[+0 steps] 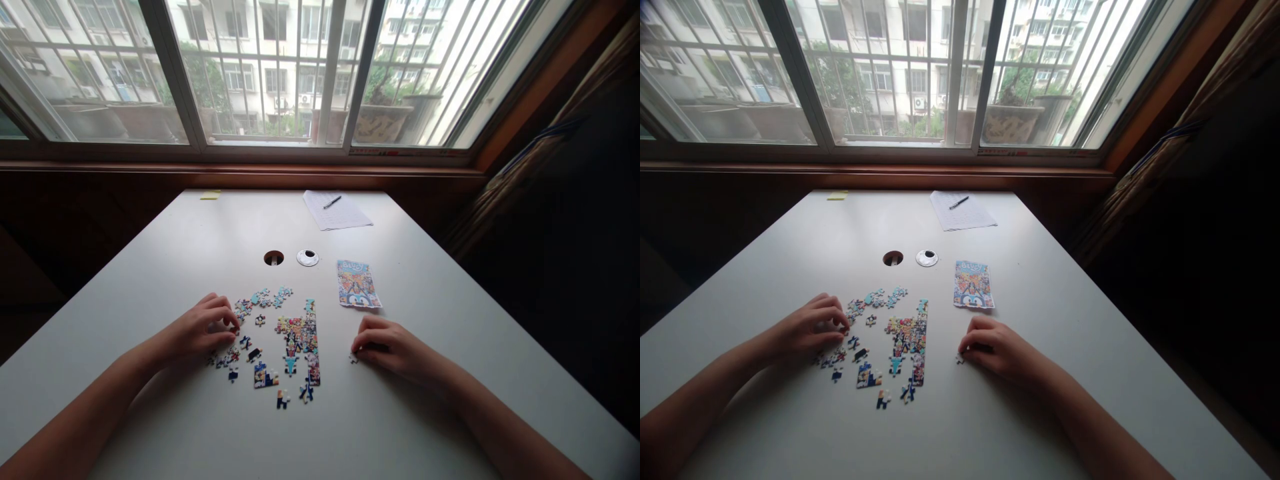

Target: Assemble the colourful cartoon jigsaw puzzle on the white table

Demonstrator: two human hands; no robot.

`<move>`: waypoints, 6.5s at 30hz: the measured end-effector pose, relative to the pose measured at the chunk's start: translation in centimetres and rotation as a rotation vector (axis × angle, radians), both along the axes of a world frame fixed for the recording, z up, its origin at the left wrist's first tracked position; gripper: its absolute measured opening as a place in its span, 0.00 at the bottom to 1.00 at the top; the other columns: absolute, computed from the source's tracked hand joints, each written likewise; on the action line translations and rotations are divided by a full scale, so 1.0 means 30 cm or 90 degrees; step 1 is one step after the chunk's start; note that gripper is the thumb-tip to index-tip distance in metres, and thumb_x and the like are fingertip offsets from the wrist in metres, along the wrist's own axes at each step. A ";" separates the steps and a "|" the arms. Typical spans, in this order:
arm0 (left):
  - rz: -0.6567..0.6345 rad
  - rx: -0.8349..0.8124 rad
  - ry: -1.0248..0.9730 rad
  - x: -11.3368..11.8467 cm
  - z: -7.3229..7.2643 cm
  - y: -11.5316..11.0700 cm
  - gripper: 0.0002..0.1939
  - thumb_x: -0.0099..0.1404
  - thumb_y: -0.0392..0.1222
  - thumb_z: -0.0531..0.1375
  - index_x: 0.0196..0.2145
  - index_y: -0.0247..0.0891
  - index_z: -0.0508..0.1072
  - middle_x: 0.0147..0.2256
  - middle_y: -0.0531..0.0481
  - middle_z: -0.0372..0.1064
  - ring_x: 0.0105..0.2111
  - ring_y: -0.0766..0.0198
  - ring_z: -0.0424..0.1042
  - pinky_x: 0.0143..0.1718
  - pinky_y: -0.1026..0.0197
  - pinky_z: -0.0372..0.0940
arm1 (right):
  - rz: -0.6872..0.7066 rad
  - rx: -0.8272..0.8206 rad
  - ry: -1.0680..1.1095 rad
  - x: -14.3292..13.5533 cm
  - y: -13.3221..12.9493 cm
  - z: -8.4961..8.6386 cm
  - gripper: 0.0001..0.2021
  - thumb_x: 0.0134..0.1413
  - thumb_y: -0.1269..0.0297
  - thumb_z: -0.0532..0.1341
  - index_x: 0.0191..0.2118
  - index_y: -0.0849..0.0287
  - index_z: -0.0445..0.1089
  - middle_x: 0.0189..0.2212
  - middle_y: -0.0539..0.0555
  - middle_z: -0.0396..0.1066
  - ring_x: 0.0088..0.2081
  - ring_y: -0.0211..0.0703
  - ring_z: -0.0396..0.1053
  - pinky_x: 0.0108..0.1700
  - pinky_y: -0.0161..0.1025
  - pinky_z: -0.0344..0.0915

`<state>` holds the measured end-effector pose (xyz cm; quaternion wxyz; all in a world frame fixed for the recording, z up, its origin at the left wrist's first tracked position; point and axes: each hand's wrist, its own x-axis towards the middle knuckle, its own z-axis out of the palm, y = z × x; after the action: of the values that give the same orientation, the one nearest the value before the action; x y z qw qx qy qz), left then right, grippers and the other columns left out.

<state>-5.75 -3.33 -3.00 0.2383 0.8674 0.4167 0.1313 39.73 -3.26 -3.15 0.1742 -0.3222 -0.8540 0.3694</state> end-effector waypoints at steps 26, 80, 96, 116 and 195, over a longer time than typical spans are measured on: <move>0.018 0.002 0.017 0.008 0.015 -0.007 0.10 0.70 0.49 0.60 0.44 0.43 0.76 0.42 0.47 0.69 0.43 0.57 0.65 0.45 0.59 0.64 | 0.000 0.000 0.001 -0.001 -0.004 0.009 0.10 0.66 0.59 0.60 0.43 0.55 0.78 0.38 0.56 0.70 0.38 0.41 0.71 0.41 0.37 0.68; 0.293 -0.349 -0.355 0.354 0.080 -0.098 0.12 0.59 0.51 0.66 0.35 0.40 0.74 0.32 0.49 0.75 0.33 0.60 0.73 0.33 0.57 0.67 | -0.090 0.164 0.067 -0.100 -0.008 0.058 0.09 0.66 0.60 0.60 0.41 0.56 0.77 0.32 0.54 0.70 0.29 0.37 0.66 0.33 0.37 0.67; 0.261 -0.375 -0.461 0.382 0.087 -0.087 0.11 0.60 0.47 0.67 0.35 0.38 0.74 0.31 0.50 0.71 0.30 0.63 0.68 0.31 0.61 0.62 | -0.063 0.306 0.117 -0.392 -0.013 0.073 0.10 0.66 0.57 0.61 0.43 0.55 0.76 0.31 0.53 0.73 0.32 0.40 0.69 0.36 0.39 0.66; -0.066 0.353 -0.084 0.233 0.009 -0.032 0.14 0.65 0.31 0.61 0.47 0.44 0.77 0.40 0.47 0.72 0.41 0.57 0.64 0.45 0.53 0.66 | -0.065 0.372 -0.090 -0.432 -0.019 0.001 0.10 0.66 0.56 0.60 0.38 0.56 0.75 0.31 0.52 0.73 0.34 0.42 0.65 0.37 0.39 0.59; -0.166 0.406 0.063 0.237 0.010 -0.052 0.23 0.65 0.38 0.62 0.58 0.47 0.70 0.40 0.47 0.68 0.40 0.57 0.64 0.44 0.53 0.64 | -0.020 0.381 -0.101 -0.395 -0.030 0.000 0.10 0.63 0.62 0.61 0.48 0.50 0.76 0.33 0.51 0.71 0.35 0.42 0.64 0.38 0.40 0.58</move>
<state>1.34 -4.88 -2.69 -0.0509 0.9494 0.2517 0.1810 27.88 -4.16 -3.17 0.1998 -0.2978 -0.9307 0.0725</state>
